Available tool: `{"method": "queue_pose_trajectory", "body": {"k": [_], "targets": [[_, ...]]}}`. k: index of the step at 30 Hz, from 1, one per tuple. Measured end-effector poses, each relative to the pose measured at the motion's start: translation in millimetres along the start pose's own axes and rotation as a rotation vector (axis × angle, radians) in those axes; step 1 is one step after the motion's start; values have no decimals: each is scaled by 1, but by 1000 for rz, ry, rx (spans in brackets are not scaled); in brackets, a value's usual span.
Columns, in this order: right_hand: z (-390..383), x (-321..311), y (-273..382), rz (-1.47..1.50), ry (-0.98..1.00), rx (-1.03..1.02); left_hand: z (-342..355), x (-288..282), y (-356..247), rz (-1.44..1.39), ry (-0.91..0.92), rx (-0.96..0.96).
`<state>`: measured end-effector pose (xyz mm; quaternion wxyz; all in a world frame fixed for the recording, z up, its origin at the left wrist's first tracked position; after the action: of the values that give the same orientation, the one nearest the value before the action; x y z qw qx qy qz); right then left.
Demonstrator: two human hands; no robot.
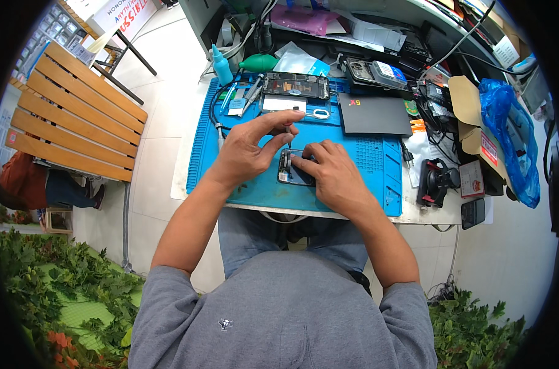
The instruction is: The person disassembles a mobile phone using a screwdriver, handles internal components including a flexible cable, and puts on a pair of glasses while working at a repair bench.
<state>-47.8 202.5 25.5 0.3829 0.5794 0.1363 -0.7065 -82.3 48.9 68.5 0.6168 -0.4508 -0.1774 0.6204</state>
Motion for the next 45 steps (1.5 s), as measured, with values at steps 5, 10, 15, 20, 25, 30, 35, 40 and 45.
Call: {"method": "queue_pose_trajectory", "body": {"k": [5, 10, 15, 20, 25, 30, 35, 40, 45], "targets": [[0, -2, -1, 12, -25, -9, 7, 1, -7, 109, 53, 2], [-2, -9, -4, 39, -66, -16, 10, 0, -8, 225, 117, -56], [-2, -11, -6, 42, -60, -6, 11, -1, -10, 262, 138, -83], [0, -14, -7, 19, -59, 2, 10, -1, -11, 214, 128, -103], [3, -14, -7, 19, -28, 22, 10, -2, -11, 134, 120, -116], [4, -12, -9, 21, -26, 20, 7, -3, -8, 192, 137, -172], [5, -11, -10, 5, -15, 23, 4, -4, -11, 213, 100, -139], [6, -12, -9, 14, -15, 23, 2, -5, -13, 188, 66, -64], [9, -11, -12, 20, -20, 20, 3, -1, -12, 129, 92, -10]]}}
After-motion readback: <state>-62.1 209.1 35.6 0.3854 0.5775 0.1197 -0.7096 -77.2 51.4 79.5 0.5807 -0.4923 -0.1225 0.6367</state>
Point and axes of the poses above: each hand's wrist, its own z-axis towards the middle knuckle, its own x-axis out of the palm, y = z × x, the point moved 9 cm from there along z, towards the middle knuckle, and after that the axes turned 4 degrees about -z, right-handed, at the moved point
